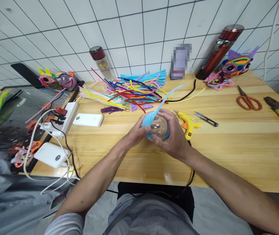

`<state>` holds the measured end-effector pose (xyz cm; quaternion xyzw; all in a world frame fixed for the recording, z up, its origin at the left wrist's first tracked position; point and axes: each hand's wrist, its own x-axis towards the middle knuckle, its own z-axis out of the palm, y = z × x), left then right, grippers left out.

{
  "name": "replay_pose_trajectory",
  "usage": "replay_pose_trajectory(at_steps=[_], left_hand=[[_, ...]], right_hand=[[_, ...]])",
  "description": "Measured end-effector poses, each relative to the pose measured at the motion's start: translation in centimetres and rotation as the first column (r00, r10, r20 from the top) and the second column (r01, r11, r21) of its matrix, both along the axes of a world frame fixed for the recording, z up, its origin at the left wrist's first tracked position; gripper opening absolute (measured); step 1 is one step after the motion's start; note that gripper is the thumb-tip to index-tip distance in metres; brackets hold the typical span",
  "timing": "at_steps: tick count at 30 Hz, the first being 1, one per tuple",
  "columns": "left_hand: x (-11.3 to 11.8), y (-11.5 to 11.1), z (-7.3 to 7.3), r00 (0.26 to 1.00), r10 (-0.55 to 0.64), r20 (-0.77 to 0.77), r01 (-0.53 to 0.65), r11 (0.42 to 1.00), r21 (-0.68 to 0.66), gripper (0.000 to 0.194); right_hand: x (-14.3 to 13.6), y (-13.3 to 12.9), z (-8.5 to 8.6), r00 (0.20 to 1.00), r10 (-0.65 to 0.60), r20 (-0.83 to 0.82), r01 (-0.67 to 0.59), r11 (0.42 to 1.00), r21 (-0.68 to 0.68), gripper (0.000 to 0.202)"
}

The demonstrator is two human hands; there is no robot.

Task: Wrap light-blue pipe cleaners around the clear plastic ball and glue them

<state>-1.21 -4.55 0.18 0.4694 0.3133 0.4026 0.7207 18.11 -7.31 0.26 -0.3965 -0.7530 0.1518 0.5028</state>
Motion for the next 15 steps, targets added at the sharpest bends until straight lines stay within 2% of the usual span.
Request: replay_pose_trajectory(at_steps=[4, 8, 15], left_hand=[[-0.27, 0.02, -0.16, 0.999, -0.014, -0.046, 0.016, 0.999, 0.03, 0.091], [-0.24, 0.05, 0.14, 1.0, -0.025, -0.018, 0.026, 0.999, 0.019, 0.092], [-0.23, 0.23, 0.41, 1.0, -0.021, 0.021, 0.021, 0.999, -0.028, 0.089]], right_hand=[[0.13, -0.16, 0.29, 1.0, 0.002, 0.016, -0.002, 1.0, 0.001, 0.071], [0.23, -0.19, 0.47, 1.0, 0.018, 0.0, -0.018, 1.0, -0.001, 0.072], [0.5, 0.05, 0.68, 0.998, 0.046, -0.032, -0.049, 0.995, -0.086, 0.07]])
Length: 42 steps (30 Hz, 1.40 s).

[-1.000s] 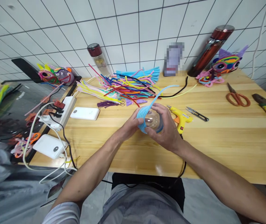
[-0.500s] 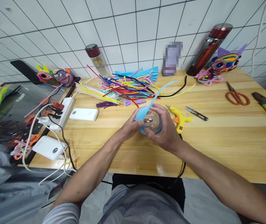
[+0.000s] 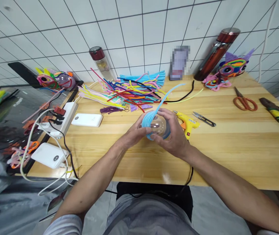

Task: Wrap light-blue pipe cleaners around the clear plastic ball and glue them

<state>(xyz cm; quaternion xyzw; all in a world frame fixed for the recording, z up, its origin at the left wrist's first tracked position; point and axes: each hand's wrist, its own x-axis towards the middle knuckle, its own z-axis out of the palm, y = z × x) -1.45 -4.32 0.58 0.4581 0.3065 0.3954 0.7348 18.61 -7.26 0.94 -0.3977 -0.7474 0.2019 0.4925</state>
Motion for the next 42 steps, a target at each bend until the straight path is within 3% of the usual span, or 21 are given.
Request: replay_pose_trajectory(at_steps=[4, 6, 9, 12, 16, 20, 22, 26, 29, 32, 35, 40, 42], left_hand=[[-0.3, 0.2, 0.4, 0.999, 0.016, 0.05, -0.014, 0.999, -0.041, 0.092], [-0.4, 0.3, 0.8, 0.997, 0.009, 0.082, -0.006, 0.999, -0.041, 0.09], [-0.6, 0.2, 1.4, 0.991, -0.027, 0.13, 0.034, 0.998, -0.047, 0.093], [-0.7, 0.1, 1.7, 0.984, -0.046, 0.173, 0.058, 0.996, -0.067, 0.098], [-0.7, 0.2, 1.8, 0.975, -0.067, 0.21, 0.086, 0.993, -0.079, 0.094], [-0.9, 0.3, 1.7, 0.966, -0.101, 0.239, 0.124, 0.989, -0.082, 0.09], [-1.1, 0.4, 1.7, 0.963, -0.1, 0.252, 0.124, 0.989, -0.082, 0.09], [-1.4, 0.4, 2.0, 0.953, -0.095, 0.286, 0.118, 0.991, -0.064, 0.093], [-1.4, 0.2, 2.5, 0.943, -0.103, 0.317, 0.118, 0.993, -0.028, 0.096], [-1.2, 0.0, 2.8, 0.925, -0.129, 0.357, 0.134, 0.991, 0.01, 0.094], [-1.2, -0.2, 2.8, 0.913, -0.145, 0.382, 0.142, 0.989, 0.038, 0.093], [-1.6, -0.3, 2.5, 0.9, -0.13, 0.417, 0.115, 0.991, 0.062, 0.092], [-1.8, -0.3, 2.4, 0.894, -0.134, 0.427, 0.112, 0.991, 0.076, 0.088]], right_hand=[[2.7, 0.6, 2.4, 0.997, -0.076, -0.014, 0.074, 0.993, -0.094, 0.066], [5.3, 1.1, 4.1, 0.979, -0.2, 0.022, 0.201, 0.968, -0.152, 0.052], [9.8, 1.9, 5.6, 0.911, -0.36, 0.199, 0.399, 0.892, -0.214, 0.037], [13.8, 2.8, 5.0, 0.796, -0.424, 0.433, 0.546, 0.811, -0.21, 0.037], [16.8, 3.3, 2.4, 0.682, -0.393, 0.617, 0.638, 0.733, -0.238, 0.033], [16.1, 2.6, 1.5, 0.684, -0.36, 0.634, 0.61, 0.759, -0.228, 0.033], [14.6, 1.8, 1.9, 0.665, -0.34, 0.665, 0.626, 0.74, -0.247, 0.036], [10.9, -0.4, 2.7, 0.486, -0.315, 0.815, 0.79, 0.557, -0.256, 0.063], [8.7, -1.8, 3.0, 0.425, -0.193, 0.884, 0.836, 0.459, -0.302, 0.067], [7.5, -2.1, 2.9, 0.434, -0.099, 0.896, 0.834, 0.421, -0.357, 0.07], [7.2, -1.5, 2.6, 0.462, -0.107, 0.88, 0.831, 0.399, -0.388, 0.07], [7.8, 0.0, 1.8, 0.54, -0.29, 0.79, 0.828, 0.353, -0.436, 0.038], [8.2, 0.0, 1.8, 0.573, -0.355, 0.739, 0.813, 0.36, -0.457, 0.031]])
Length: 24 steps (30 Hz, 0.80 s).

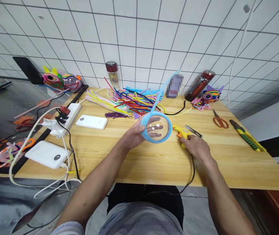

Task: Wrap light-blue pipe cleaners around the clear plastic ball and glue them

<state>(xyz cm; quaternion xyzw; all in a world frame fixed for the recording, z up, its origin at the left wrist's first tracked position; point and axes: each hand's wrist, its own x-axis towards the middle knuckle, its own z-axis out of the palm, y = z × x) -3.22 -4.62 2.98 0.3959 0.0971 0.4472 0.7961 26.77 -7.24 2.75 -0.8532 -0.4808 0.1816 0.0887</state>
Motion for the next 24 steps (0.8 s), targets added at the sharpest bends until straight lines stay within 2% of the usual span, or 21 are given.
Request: replay_pose_trajectory(at_steps=[3, 5, 6, 7, 8, 9, 10, 12, 15, 21, 24], left_hand=[[-0.2, 0.2, -0.1, 1.0, 0.008, 0.014, -0.008, 1.0, 0.014, 0.08], [-0.2, 0.5, -0.1, 1.0, 0.023, 0.016, -0.023, 1.0, 0.009, 0.081], [-0.2, 0.6, -0.2, 1.0, 0.029, 0.012, -0.029, 1.0, 0.005, 0.084], [-0.2, 0.7, -0.2, 0.999, 0.034, 0.006, -0.034, 0.999, 0.0, 0.086], [-0.2, 0.8, -0.3, 0.999, 0.036, -0.002, -0.036, 0.999, -0.003, 0.088], [-0.2, 0.9, -0.3, 0.999, 0.037, -0.01, -0.037, 0.999, -0.006, 0.088], [-0.1, 0.9, -0.4, 0.999, 0.037, -0.021, -0.037, 0.999, -0.008, 0.088], [-0.2, 1.1, -0.7, 0.998, 0.046, -0.046, -0.046, 0.999, -0.012, 0.085], [-0.3, 1.3, -1.0, 0.992, 0.083, -0.097, -0.085, 0.996, -0.02, 0.082], [-0.7, 1.9, -1.5, 0.982, 0.122, -0.142, -0.129, 0.991, -0.038, 0.072], [-0.7, 2.1, -1.9, 0.978, 0.114, -0.176, -0.125, 0.991, -0.052, 0.067]], right_hand=[[0.9, -1.0, 0.4, 0.991, 0.006, -0.134, 0.009, 0.994, 0.111, 0.028], [1.6, -2.1, 1.0, 0.947, 0.067, -0.315, 0.026, 0.959, 0.281, 0.029], [1.9, -2.7, 1.4, 0.847, 0.167, -0.504, 0.097, 0.884, 0.457, 0.031], [2.1, -3.3, 1.9, 0.712, 0.294, -0.638, 0.172, 0.807, 0.565, 0.035], [2.1, -3.8, 2.4, 0.563, 0.414, -0.715, 0.235, 0.75, 0.619, 0.037], [2.0, -4.2, 2.9, 0.424, 0.489, -0.762, 0.253, 0.744, 0.618, 0.036], [1.7, -4.5, 3.5, 0.321, 0.524, -0.789, 0.24, 0.761, 0.603, 0.034], [0.7, -4.8, 4.6, 0.225, 0.554, -0.801, 0.192, 0.781, 0.594, 0.031], [-0.9, -4.3, 5.9, 0.224, 0.581, -0.783, 0.154, 0.772, 0.617, 0.033], [-2.2, -2.1, 7.0, 0.452, 0.659, -0.601, -0.016, 0.68, 0.733, 0.03], [-1.7, -1.1, 6.6, 0.512, 0.679, -0.527, -0.137, 0.67, 0.73, 0.027]])
